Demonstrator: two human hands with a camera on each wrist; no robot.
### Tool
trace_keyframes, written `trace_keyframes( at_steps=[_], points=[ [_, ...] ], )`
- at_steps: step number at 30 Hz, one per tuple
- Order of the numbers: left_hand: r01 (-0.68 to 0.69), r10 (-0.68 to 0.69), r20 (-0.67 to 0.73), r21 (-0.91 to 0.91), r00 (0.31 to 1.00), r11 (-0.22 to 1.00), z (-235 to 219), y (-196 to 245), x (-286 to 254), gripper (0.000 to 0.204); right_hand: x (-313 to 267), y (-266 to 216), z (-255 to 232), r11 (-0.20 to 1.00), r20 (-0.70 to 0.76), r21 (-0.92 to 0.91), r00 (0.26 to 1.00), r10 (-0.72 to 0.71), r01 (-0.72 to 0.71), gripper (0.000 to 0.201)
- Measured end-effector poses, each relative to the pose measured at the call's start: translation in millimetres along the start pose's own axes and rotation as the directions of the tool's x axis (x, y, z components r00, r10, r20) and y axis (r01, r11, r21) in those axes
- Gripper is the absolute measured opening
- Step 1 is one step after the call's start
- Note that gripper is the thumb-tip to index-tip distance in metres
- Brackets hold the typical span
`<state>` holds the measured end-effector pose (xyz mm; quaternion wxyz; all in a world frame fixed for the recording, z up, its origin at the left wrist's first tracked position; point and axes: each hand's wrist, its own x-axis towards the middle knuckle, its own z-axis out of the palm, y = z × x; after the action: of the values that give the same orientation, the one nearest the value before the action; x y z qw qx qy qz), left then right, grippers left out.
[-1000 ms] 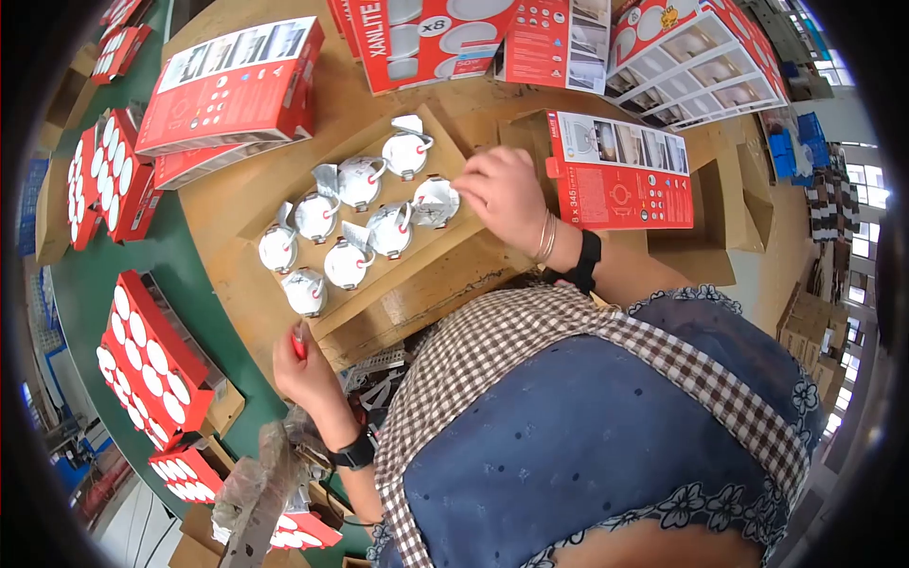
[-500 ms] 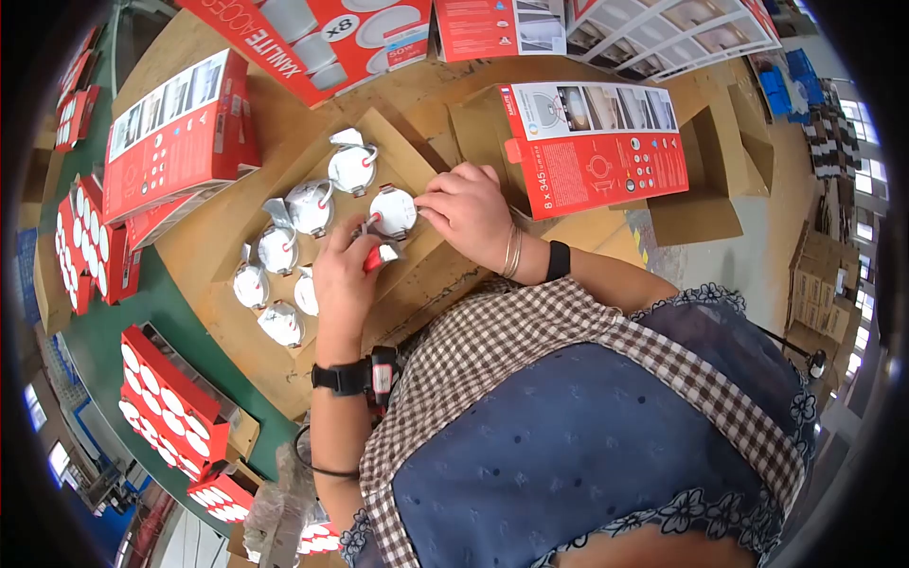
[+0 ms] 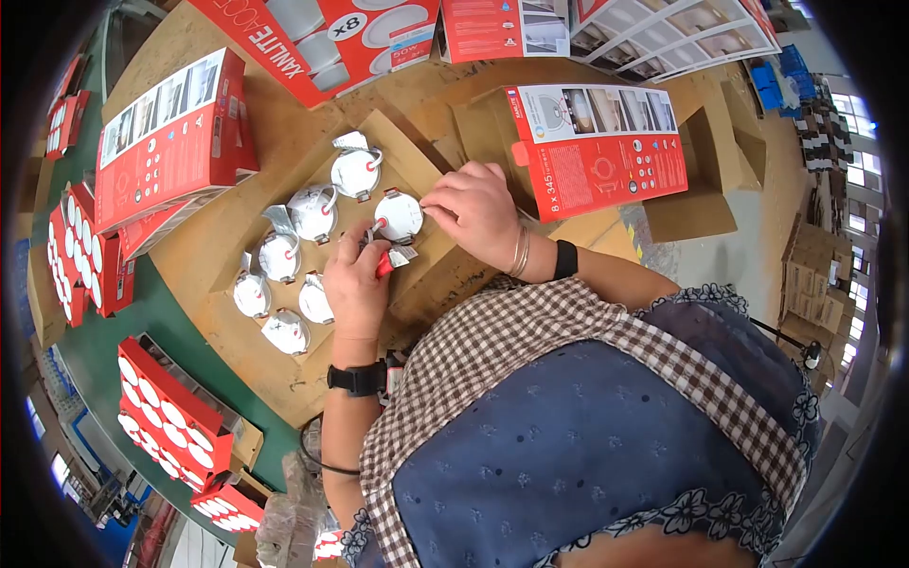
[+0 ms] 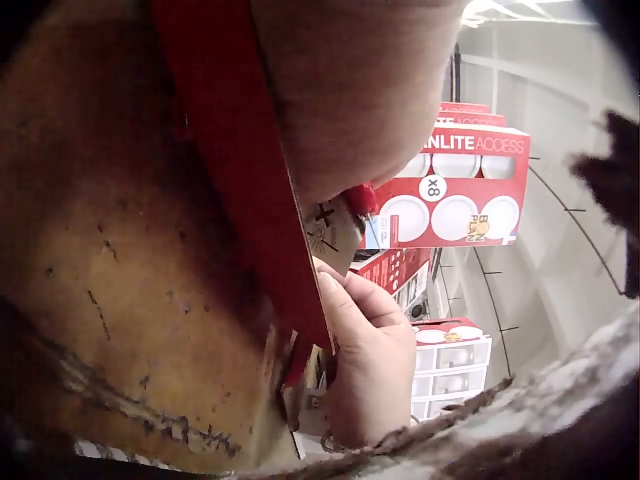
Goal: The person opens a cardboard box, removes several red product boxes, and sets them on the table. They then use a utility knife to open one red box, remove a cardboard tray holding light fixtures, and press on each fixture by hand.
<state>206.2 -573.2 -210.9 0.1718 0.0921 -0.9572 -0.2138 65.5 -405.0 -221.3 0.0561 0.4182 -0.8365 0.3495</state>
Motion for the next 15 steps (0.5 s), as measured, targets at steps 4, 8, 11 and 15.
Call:
trace_keyframes(
  at_steps=[4,8,11,15],
  points=[
    [0.015,-0.016,0.007,0.026,1.000,1.000,6.0,13.0,10.6,0.031,6.5,13.0,-7.2,0.999,0.042,0.042,0.999,-0.027,0.025,0.006],
    [0.023,-0.025,0.055,0.044,0.998,0.999,3.3,13.6,11.4,0.038,7.0,10.9,-4.9,0.998,0.067,0.042,0.997,-0.043,0.040,0.006],
    [0.012,-0.014,0.051,0.052,0.999,0.999,5.6,10.4,10.1,0.036,7.2,8.9,-1.7,0.998,0.053,0.027,0.997,-0.054,0.053,0.006],
    [0.005,-0.007,0.048,0.039,0.999,0.999,8.0,11.1,11.0,0.035,4.5,9.5,-0.1,0.993,0.006,-0.013,0.993,-0.120,0.120,0.004]
  ],
)
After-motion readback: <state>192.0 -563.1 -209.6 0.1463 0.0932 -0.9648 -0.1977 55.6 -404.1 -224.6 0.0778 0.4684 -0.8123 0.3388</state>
